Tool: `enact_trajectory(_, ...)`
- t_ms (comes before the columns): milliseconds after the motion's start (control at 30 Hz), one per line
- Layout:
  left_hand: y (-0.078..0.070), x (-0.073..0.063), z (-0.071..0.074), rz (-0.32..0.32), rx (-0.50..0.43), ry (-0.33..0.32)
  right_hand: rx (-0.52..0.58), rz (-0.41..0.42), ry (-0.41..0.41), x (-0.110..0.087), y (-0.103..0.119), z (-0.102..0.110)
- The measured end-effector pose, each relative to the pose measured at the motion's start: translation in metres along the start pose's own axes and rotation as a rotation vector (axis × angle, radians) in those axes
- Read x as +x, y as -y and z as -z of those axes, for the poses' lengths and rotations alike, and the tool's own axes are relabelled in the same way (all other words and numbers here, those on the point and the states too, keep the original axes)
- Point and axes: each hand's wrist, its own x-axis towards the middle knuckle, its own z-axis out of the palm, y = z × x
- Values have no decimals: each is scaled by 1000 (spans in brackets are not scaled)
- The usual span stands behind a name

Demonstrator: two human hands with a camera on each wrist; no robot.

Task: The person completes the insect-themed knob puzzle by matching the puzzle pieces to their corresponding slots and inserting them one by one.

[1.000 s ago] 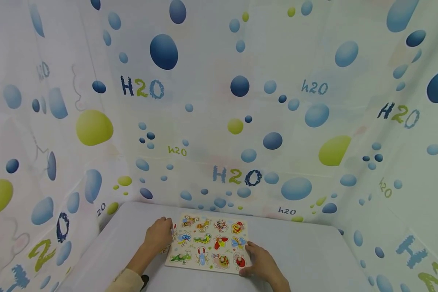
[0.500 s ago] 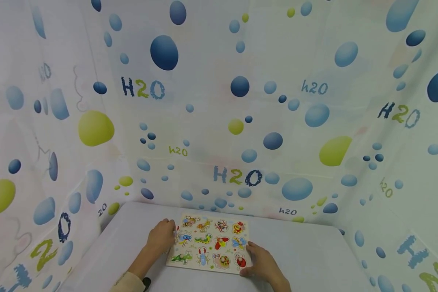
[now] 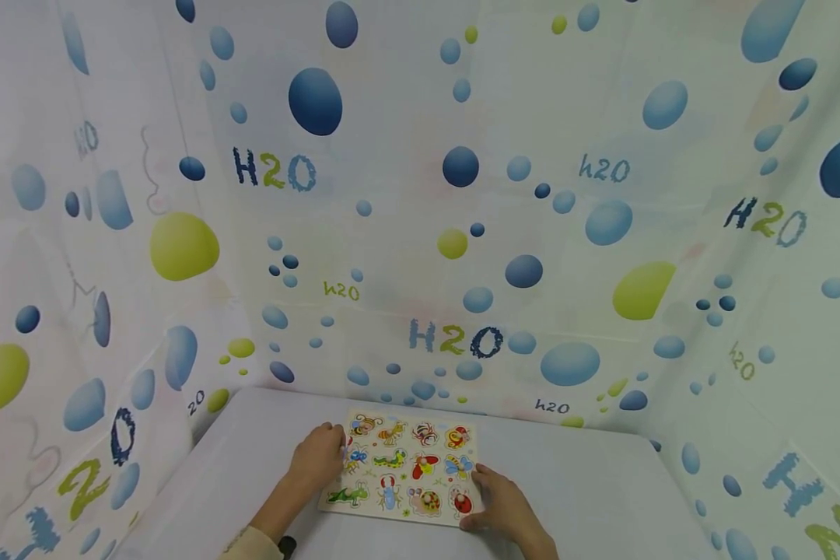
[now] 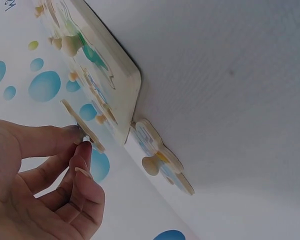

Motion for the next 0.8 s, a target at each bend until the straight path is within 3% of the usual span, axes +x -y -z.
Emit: enact_trajectory(800, -19, -13, -2, -37, -18, -23, 11, -21, 4, 2, -1, -2)
